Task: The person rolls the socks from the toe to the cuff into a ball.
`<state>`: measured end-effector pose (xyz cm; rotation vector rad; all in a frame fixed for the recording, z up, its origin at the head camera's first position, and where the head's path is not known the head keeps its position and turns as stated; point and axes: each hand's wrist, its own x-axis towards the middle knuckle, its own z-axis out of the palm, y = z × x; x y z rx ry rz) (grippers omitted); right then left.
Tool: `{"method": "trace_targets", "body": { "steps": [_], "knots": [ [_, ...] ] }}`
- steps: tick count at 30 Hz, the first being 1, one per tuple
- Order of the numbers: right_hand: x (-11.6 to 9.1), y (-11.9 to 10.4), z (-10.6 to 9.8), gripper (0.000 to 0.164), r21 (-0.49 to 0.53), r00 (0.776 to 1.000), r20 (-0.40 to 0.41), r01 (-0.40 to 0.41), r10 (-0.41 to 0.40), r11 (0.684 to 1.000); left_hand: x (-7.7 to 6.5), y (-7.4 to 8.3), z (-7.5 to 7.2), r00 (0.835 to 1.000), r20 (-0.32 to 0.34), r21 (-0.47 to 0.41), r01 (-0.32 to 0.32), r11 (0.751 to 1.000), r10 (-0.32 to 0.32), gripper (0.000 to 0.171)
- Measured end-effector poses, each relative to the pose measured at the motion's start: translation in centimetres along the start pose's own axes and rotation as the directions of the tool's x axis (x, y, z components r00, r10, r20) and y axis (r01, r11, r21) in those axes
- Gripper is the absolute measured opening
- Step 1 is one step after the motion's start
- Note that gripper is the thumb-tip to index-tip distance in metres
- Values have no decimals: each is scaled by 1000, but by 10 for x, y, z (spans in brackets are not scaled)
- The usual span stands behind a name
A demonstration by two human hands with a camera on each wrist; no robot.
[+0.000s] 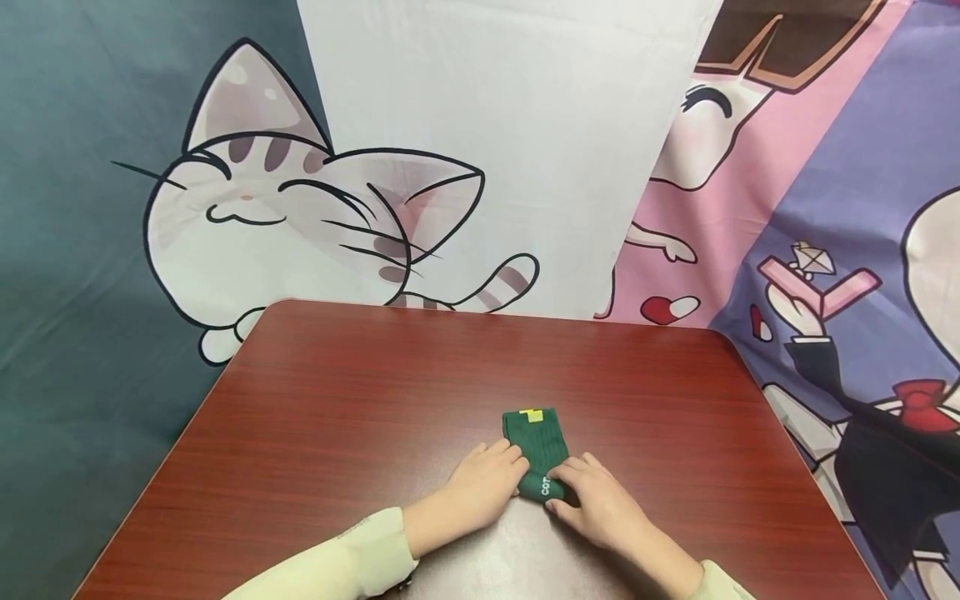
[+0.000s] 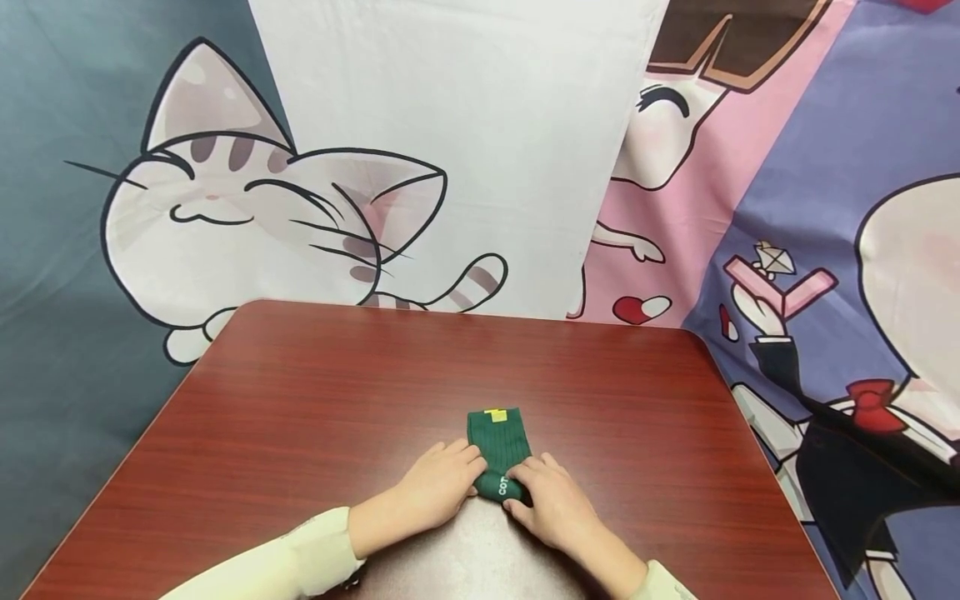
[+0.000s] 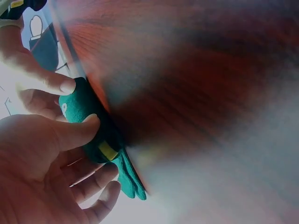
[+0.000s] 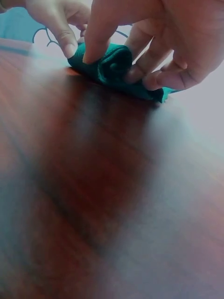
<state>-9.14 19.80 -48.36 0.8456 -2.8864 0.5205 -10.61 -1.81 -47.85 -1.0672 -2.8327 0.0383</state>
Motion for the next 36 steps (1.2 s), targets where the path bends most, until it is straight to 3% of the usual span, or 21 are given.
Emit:
{"method": "trace_targets", "body": {
  "steps": [5, 10, 19, 27, 36],
  "knots": [
    [4, 3, -1, 22, 78, 1000, 18, 14, -15, 997, 0, 1, -3, 1000, 23, -15, 17, 1000, -17, 25],
    [5, 7, -3, 19, 158, 994, 93, -64, 50, 985, 0, 2, -5, 998, 63, -44, 34, 998, -31, 23],
    [6, 5, -6, 16, 190, 985, 143, -126, 100, 974, 2, 0, -2, 993, 109, -89, 51, 995, -41, 29],
    [4, 5, -4, 16, 218, 972, 192, -177, 135, 960, 3, -1, -4, 993, 118, -98, 29, 995, -17, 32],
    [1, 4, -2, 28, 236, 964, 216, -205, 154, 950, 6, -2, -10, 986, 168, -112, 19, 993, 0, 33]
  ]
}}
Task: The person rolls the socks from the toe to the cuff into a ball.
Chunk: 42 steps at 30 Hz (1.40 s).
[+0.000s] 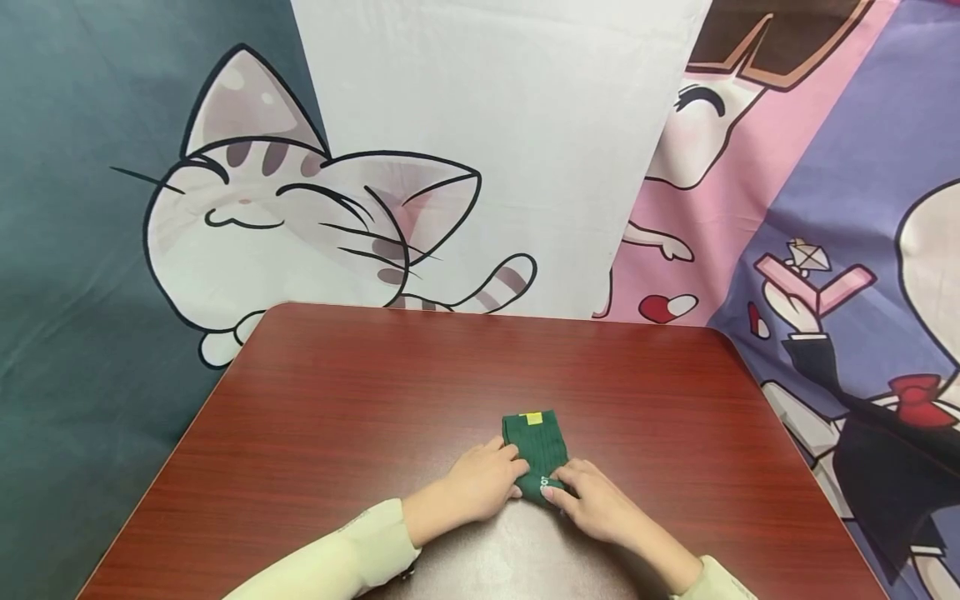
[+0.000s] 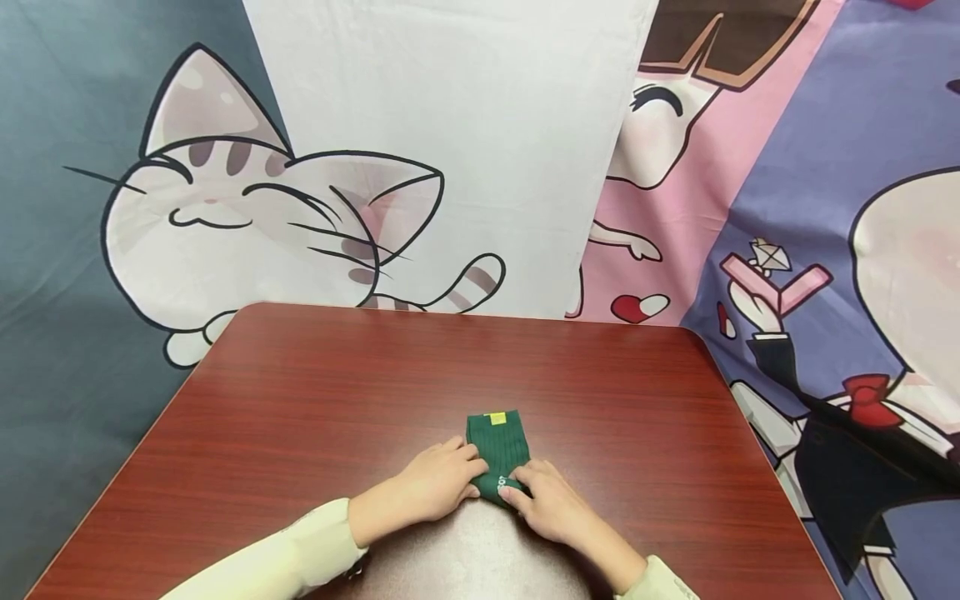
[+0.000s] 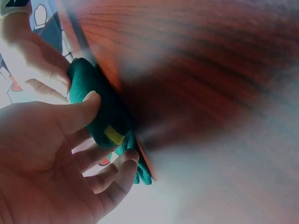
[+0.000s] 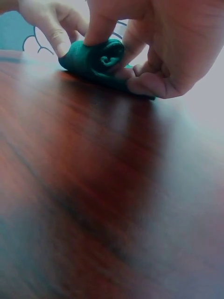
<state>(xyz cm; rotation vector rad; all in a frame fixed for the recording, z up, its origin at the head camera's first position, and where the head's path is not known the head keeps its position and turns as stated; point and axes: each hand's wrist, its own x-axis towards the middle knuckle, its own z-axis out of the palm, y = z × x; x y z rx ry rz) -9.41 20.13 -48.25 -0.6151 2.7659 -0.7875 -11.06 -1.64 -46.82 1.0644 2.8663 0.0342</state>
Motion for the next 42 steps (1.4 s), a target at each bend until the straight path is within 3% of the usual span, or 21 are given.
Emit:
{"method": "trace_targets", "body": {
  "steps": [7, 14, 18, 24, 29, 35, 42],
  "knots": [
    [4, -3, -1, 19, 21, 998, -29, -50, 51, 999, -1, 0, 0, 999, -36, -80, 13, 997, -16, 38],
    [5, -5, -3, 18, 27, 997, -42, -59, 60, 998, 3, 1, -1, 998, -57, -13, -16, 1000, 15, 31],
    [1, -6, -4, 2, 7, 996, -63, -66, 67, 998, 7, 1, -1, 998, -58, -15, -12, 1000, 12, 28],
    [-4, -6, 1, 40, -73, 994, -111, -23, 14, 997, 13, -1, -1, 999, -39, -67, 5, 998, -8, 21],
    [-5, -7, 6, 49, -153, 983, -181, 9, -37, 988, 15, -3, -1, 1000, -22, -80, 15, 997, -17, 22],
    [-3, -3, 8, 33, -216, 970, -232, 26, -77, 976, 14, -4, 2, 999, -19, -127, 40, 991, -43, 26],
    [0, -1, 8, 22, -199, 976, -212, 8, -51, 980, 11, -7, 1, 999, -33, -148, 30, 988, -36, 30]
  ]
}}
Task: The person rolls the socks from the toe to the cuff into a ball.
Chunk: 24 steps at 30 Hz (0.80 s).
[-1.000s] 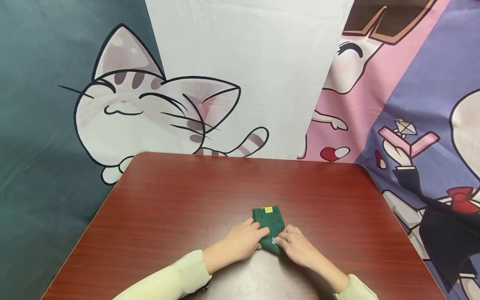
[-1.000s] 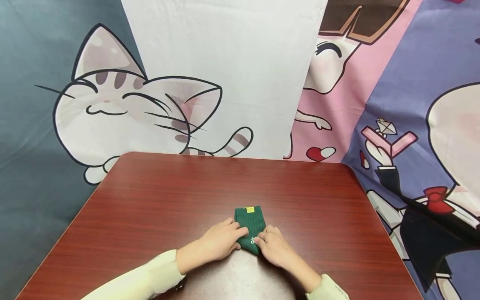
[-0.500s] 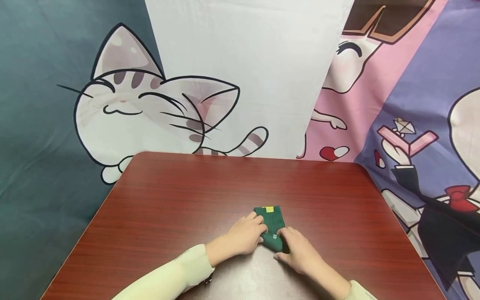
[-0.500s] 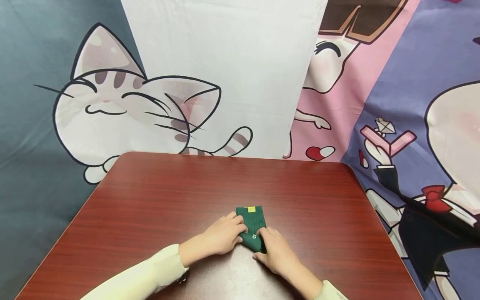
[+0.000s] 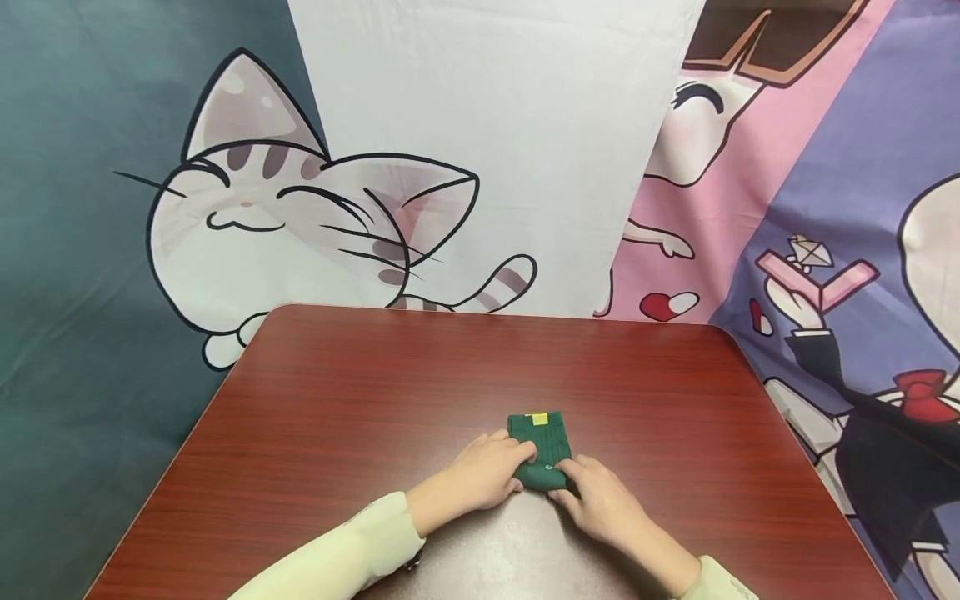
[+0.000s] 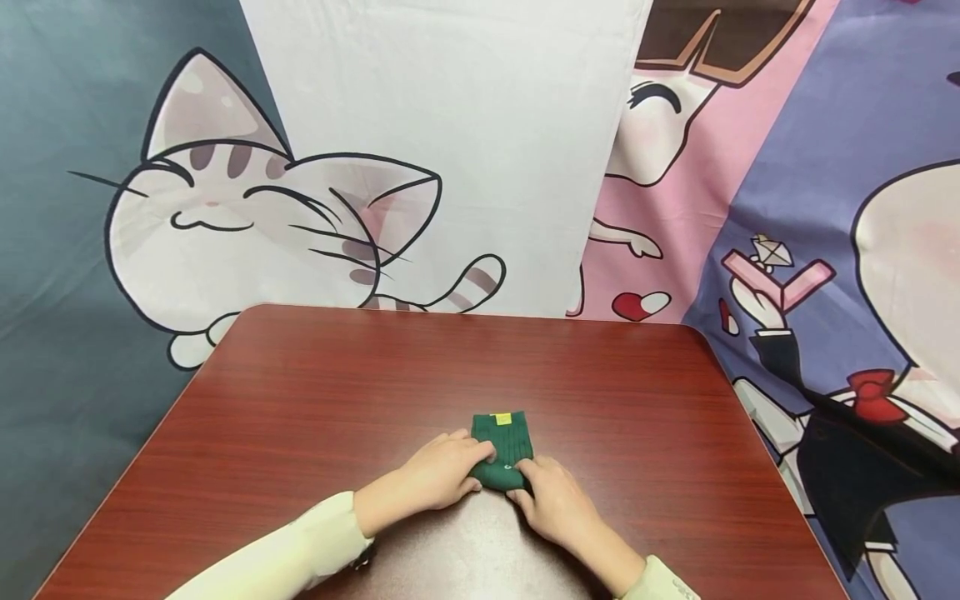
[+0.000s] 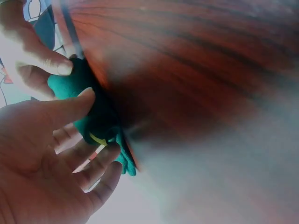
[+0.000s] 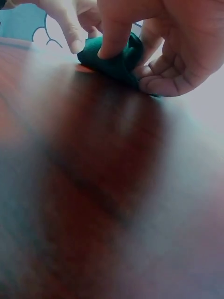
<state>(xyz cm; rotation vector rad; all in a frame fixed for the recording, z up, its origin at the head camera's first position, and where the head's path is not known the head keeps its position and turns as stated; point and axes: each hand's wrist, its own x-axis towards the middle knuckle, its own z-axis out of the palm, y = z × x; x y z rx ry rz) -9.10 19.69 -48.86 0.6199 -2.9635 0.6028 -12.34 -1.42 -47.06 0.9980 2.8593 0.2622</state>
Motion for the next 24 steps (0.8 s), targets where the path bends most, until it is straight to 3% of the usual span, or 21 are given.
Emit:
{"method": "trace_targets", "body": {
  "steps": [5, 13, 18, 24],
  "knots": [
    [2, 1, -1, 18, 74, 997, 66, -56, 51, 996, 2, 2, 1, 1000, -23, 41, -9, 999, 10, 23],
    [8, 3, -11, 18, 225, 975, 191, -158, 116, 961, 5, 3, 5, 1000, -25, 67, 12, 998, -11, 22],
    [9, 8, -15, 24, 273, 976, 185, -162, 113, 948, 6, 5, 4, 1000, -5, 109, 17, 994, -17, 24],
    [9, 14, -14, 41, 302, 990, 134, -80, 41, 950, 7, 7, 0, 999, 23, 113, 28, 993, -31, 27]
  ]
}}
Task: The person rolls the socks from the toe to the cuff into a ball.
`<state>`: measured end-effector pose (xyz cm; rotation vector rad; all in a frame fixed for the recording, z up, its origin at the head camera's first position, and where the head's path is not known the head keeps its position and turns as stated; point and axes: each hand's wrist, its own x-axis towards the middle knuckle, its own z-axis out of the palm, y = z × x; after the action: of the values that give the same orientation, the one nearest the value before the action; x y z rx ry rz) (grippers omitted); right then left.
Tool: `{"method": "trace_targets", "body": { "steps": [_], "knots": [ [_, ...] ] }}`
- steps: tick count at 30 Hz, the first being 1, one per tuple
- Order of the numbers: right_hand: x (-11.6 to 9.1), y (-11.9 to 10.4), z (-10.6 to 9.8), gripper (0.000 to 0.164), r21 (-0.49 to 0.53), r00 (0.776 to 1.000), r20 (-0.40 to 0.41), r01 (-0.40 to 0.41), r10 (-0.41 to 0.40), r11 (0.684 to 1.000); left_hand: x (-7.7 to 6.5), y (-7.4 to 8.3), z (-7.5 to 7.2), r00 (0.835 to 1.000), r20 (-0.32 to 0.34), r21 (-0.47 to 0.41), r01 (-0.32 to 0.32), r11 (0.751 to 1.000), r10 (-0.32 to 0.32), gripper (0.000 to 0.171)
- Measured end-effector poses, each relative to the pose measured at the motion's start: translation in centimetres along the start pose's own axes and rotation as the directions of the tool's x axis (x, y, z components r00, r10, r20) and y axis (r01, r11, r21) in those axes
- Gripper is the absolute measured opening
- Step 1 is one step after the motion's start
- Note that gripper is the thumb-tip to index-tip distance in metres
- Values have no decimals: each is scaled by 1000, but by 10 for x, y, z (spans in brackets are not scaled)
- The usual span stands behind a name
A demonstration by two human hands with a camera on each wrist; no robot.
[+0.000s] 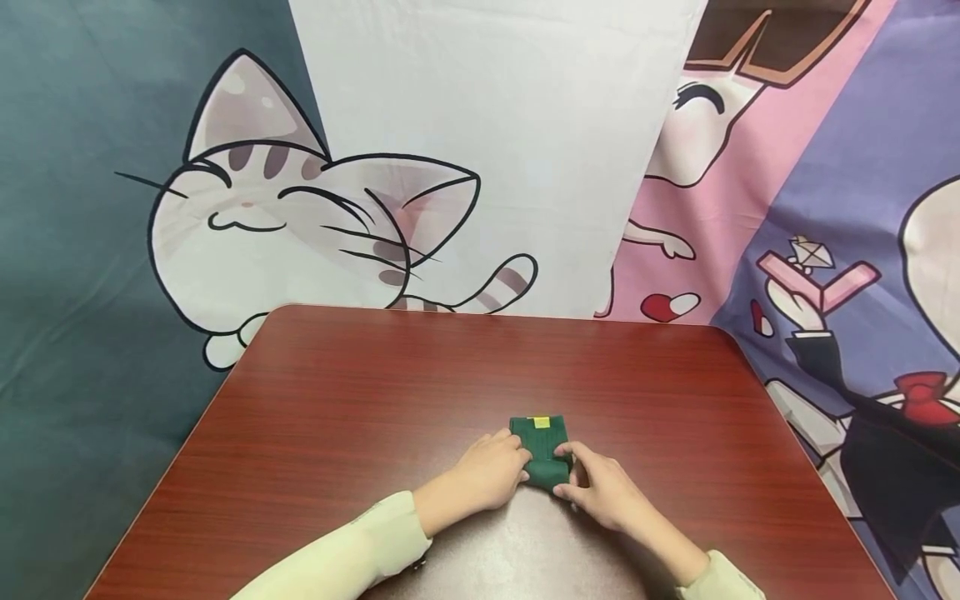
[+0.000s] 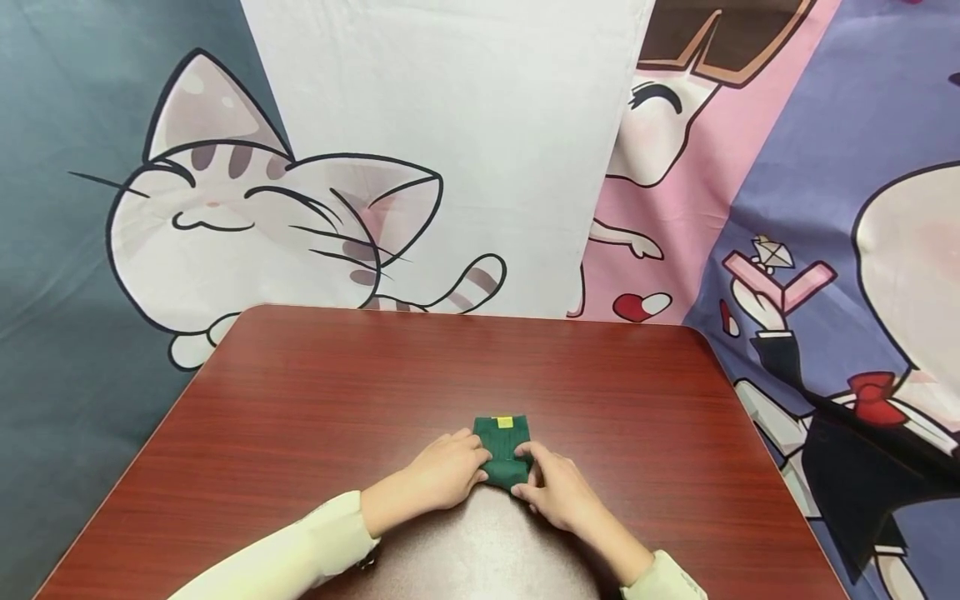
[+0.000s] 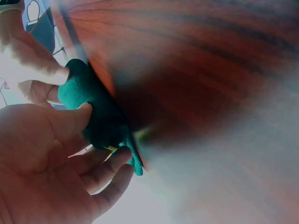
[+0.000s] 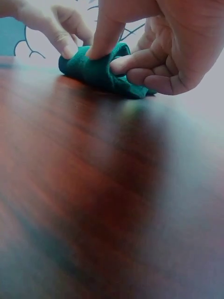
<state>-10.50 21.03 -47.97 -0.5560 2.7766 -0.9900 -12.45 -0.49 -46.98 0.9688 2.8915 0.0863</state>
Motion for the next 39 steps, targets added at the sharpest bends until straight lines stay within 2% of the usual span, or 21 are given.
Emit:
{"method": "trace_targets", "body": {
  "steps": [5, 10, 14, 19, 23, 29, 32, 39],
  "knots": [
    [0, 3, 4, 52, -80, 997, -8, 81, -82, 993, -1, 2, -2, 1000, 18, -11, 5, 1000, -5, 26],
    [0, 3, 7, 46, -124, 993, -24, 115, -119, 985, -2, 5, -1, 1000, -9, 15, 10, 1000, -10, 25],
    [2, 3, 9, 34, -104, 993, -44, 105, -110, 989, -3, 6, 0, 999, -35, 10, 22, 1000, -22, 27],
    [5, 5, 9, 23, -67, 998, -21, 61, -62, 996, -6, 2, 3, 998, -54, -38, 16, 999, -18, 30],
    [8, 6, 7, 20, -46, 999, -2, 46, -46, 998, -7, -1, 6, 998, -68, -74, 7, 997, -12, 36],
    [11, 6, 2, 22, -45, 999, 25, 31, -29, 999, -8, -2, 7, 997, -77, -70, 11, 997, -16, 34],
    [12, 7, 2, 27, -56, 999, 48, -1, 4, 998, -9, -1, 8, 996, -85, -35, 15, 999, -18, 33],
    [15, 10, 3, 29, -53, 994, 81, -72, 76, 996, -13, 4, 7, 988, -155, 139, 2, 990, 20, 32]
  ]
}}
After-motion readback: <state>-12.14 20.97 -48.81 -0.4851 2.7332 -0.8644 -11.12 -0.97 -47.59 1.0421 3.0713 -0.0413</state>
